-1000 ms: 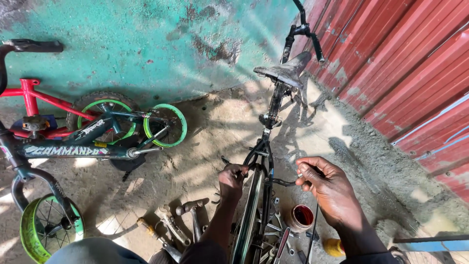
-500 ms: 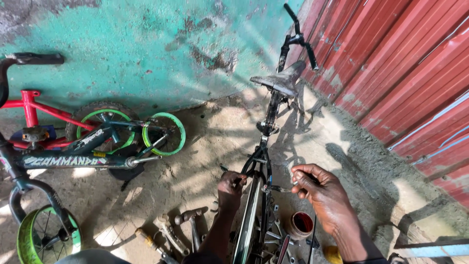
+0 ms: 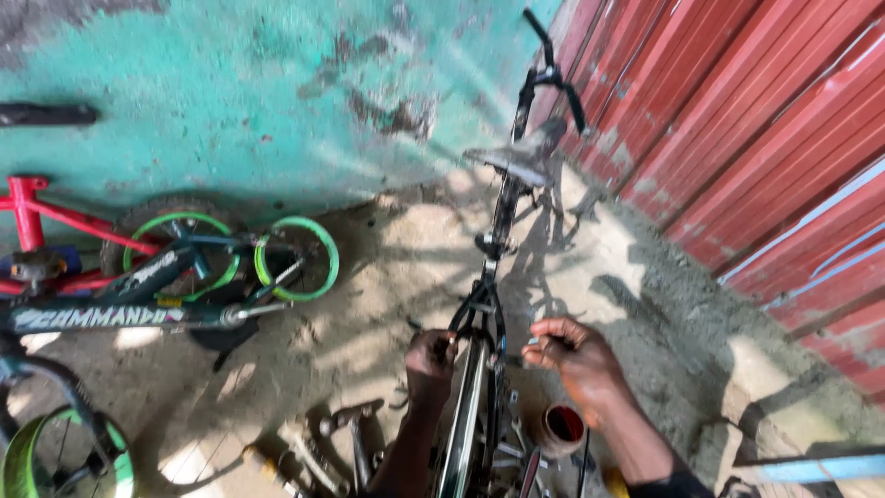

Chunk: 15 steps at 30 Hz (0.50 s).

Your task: Adjusting and threading a brake cable on a bicycle frame

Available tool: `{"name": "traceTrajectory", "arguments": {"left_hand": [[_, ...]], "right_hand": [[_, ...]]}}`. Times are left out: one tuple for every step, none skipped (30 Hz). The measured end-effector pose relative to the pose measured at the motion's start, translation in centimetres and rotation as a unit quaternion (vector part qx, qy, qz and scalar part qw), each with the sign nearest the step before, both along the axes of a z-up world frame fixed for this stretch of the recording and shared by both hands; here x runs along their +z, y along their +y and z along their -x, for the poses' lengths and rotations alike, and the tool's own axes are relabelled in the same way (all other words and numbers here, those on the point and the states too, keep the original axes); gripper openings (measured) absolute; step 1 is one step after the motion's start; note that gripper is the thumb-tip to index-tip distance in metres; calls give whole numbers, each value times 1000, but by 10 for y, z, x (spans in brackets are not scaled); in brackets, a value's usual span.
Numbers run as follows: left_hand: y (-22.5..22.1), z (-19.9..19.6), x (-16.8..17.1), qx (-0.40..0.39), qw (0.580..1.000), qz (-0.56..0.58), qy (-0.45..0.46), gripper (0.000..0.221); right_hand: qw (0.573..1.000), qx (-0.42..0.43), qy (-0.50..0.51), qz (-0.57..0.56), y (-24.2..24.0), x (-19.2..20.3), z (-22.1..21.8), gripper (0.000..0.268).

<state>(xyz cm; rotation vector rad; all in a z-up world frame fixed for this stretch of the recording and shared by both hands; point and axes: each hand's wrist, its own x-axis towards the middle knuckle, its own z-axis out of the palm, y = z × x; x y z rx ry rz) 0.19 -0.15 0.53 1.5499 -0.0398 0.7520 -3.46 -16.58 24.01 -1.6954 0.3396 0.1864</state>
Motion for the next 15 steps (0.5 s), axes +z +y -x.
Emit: {"name": "traceTrajectory", "arguments": {"left_hand": [[1,0,7,-30,998,52,32,22],[1,10,9,-60,990,104,72,17],[2,7,9,-60,990,103,71,17],[2,6,7,-44,992,88,80,12],[1,5,5,-28,993,73,89,8],[1,5,5,-27,992,75,93,8],[0,6,5,-16,993,56,99,9],[0,7,4,-4,994,37,105,9],[-1,10,2,-4,993,38,110,9],[-2,10,2,-15,993,65,96,9],[-2,9,3,-26,992,91,81,10],[-1,10,2,-26,992,91,81,10],[-1,12,1,-28,991,98,89,12],[-3,11,2,-30,989,106,96,14],[-3,7,5,-30,990,107,92,14]], "right_hand": [[999,23,22,42,1,-5,-6,22],[994,46,51,83,2,-13,-6,25],[994,46,50,82,-3,-30,-19,25],[996,47,38,67,-9,-49,-30,16],[997,47,26,52,-15,-69,-42,7],[997,48,30,54,-8,-59,-38,7],[978,92,47,183,-1,-49,-35,6],[940,135,62,308,6,-40,-31,12],[939,136,67,309,-1,-59,-38,12],[959,138,55,240,-6,-77,-47,5],[975,139,42,171,-12,-94,-56,17],[975,139,41,170,-11,-104,-61,17],[992,91,62,63,-10,-113,-66,10],[995,43,80,-43,-11,-120,-72,15],[995,43,76,-42,-14,-135,-84,15]]}}
